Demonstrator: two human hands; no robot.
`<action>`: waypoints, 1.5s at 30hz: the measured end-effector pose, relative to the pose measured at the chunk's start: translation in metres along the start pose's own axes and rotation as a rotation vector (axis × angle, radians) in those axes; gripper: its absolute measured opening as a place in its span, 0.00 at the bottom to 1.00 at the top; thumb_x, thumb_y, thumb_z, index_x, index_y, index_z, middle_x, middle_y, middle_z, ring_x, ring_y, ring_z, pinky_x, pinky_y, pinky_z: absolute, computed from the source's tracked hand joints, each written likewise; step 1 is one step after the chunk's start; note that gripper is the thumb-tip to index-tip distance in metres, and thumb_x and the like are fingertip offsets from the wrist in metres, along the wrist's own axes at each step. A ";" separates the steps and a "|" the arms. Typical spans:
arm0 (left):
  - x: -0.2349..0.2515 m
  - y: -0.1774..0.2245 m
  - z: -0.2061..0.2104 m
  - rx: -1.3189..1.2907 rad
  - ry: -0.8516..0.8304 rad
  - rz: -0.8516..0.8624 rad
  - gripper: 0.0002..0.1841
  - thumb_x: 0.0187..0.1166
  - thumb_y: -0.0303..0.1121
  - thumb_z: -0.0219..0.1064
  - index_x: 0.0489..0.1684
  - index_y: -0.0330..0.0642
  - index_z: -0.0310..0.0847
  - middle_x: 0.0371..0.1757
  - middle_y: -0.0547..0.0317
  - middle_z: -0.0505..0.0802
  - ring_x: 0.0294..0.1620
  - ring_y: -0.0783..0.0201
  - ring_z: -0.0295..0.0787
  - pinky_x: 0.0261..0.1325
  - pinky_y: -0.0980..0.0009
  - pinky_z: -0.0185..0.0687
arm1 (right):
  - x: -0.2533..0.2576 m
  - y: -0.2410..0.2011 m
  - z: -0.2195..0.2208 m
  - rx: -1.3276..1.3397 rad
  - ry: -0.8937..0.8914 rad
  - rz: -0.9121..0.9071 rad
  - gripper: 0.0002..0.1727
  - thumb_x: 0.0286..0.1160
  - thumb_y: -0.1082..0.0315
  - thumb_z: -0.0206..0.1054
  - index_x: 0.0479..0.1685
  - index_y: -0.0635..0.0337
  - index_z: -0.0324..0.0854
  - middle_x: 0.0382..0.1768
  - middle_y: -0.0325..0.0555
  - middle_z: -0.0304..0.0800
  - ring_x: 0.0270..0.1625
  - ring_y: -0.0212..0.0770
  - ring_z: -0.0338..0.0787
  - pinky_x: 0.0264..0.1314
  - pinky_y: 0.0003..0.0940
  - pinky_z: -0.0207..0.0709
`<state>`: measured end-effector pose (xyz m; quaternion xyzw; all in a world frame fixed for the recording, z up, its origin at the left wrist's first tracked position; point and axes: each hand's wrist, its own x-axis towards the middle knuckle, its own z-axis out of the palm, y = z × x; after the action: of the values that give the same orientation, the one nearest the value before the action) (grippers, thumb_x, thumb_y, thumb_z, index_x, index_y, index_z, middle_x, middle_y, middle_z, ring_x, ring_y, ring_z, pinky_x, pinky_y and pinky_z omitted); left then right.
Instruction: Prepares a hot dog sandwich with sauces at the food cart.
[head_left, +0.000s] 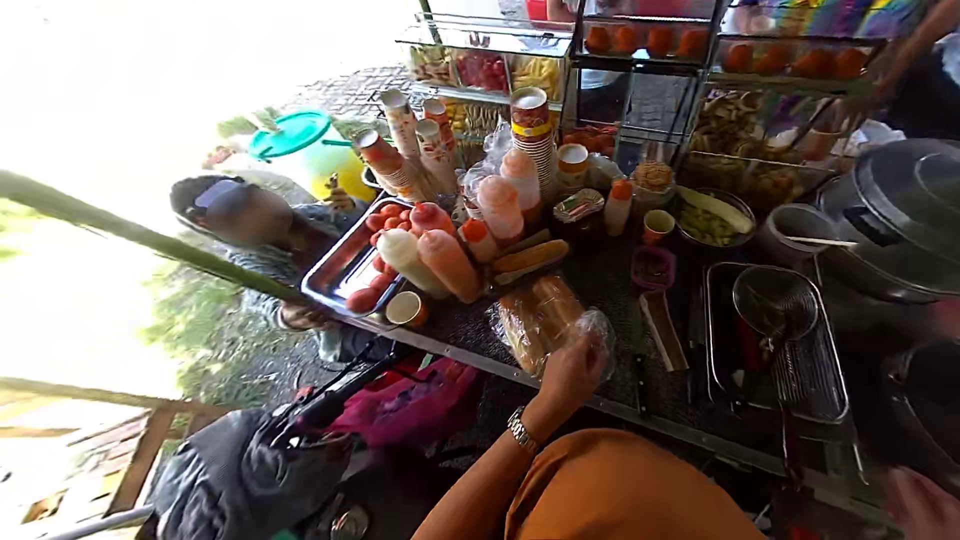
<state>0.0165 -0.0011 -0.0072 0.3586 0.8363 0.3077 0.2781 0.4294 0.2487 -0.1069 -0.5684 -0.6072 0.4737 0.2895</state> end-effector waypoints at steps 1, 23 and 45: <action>-0.003 -0.001 0.001 -0.003 -0.004 0.008 0.20 0.89 0.40 0.58 0.66 0.35 0.82 0.48 0.44 0.94 0.51 0.51 0.93 0.62 0.51 0.85 | -0.001 -0.011 0.032 -0.096 -0.016 -0.083 0.29 0.87 0.57 0.61 0.74 0.75 0.71 0.59 0.61 0.84 0.52 0.39 0.85 0.55 0.38 0.81; 0.006 -0.024 -0.017 0.029 -0.139 0.116 0.19 0.88 0.42 0.59 0.63 0.36 0.84 0.46 0.47 0.94 0.45 0.53 0.93 0.55 0.54 0.87 | 0.002 -0.117 0.249 -0.823 -0.468 -0.343 0.27 0.86 0.54 0.63 0.70 0.69 0.81 0.68 0.71 0.82 0.75 0.69 0.78 0.80 0.60 0.68; 0.213 -0.060 -0.114 0.782 -0.057 -0.139 0.53 0.65 0.38 0.81 0.89 0.25 0.49 0.78 0.22 0.73 0.84 0.30 0.65 0.81 0.39 0.64 | -0.022 -0.188 0.302 -0.794 -0.629 -0.472 0.30 0.85 0.46 0.62 0.74 0.60 0.80 0.73 0.61 0.80 0.80 0.62 0.73 0.83 0.57 0.62</action>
<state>-0.2127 0.0945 -0.0272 0.3883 0.9046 -0.0635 0.1640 0.0870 0.1709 -0.0485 -0.3137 -0.9069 0.2778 -0.0436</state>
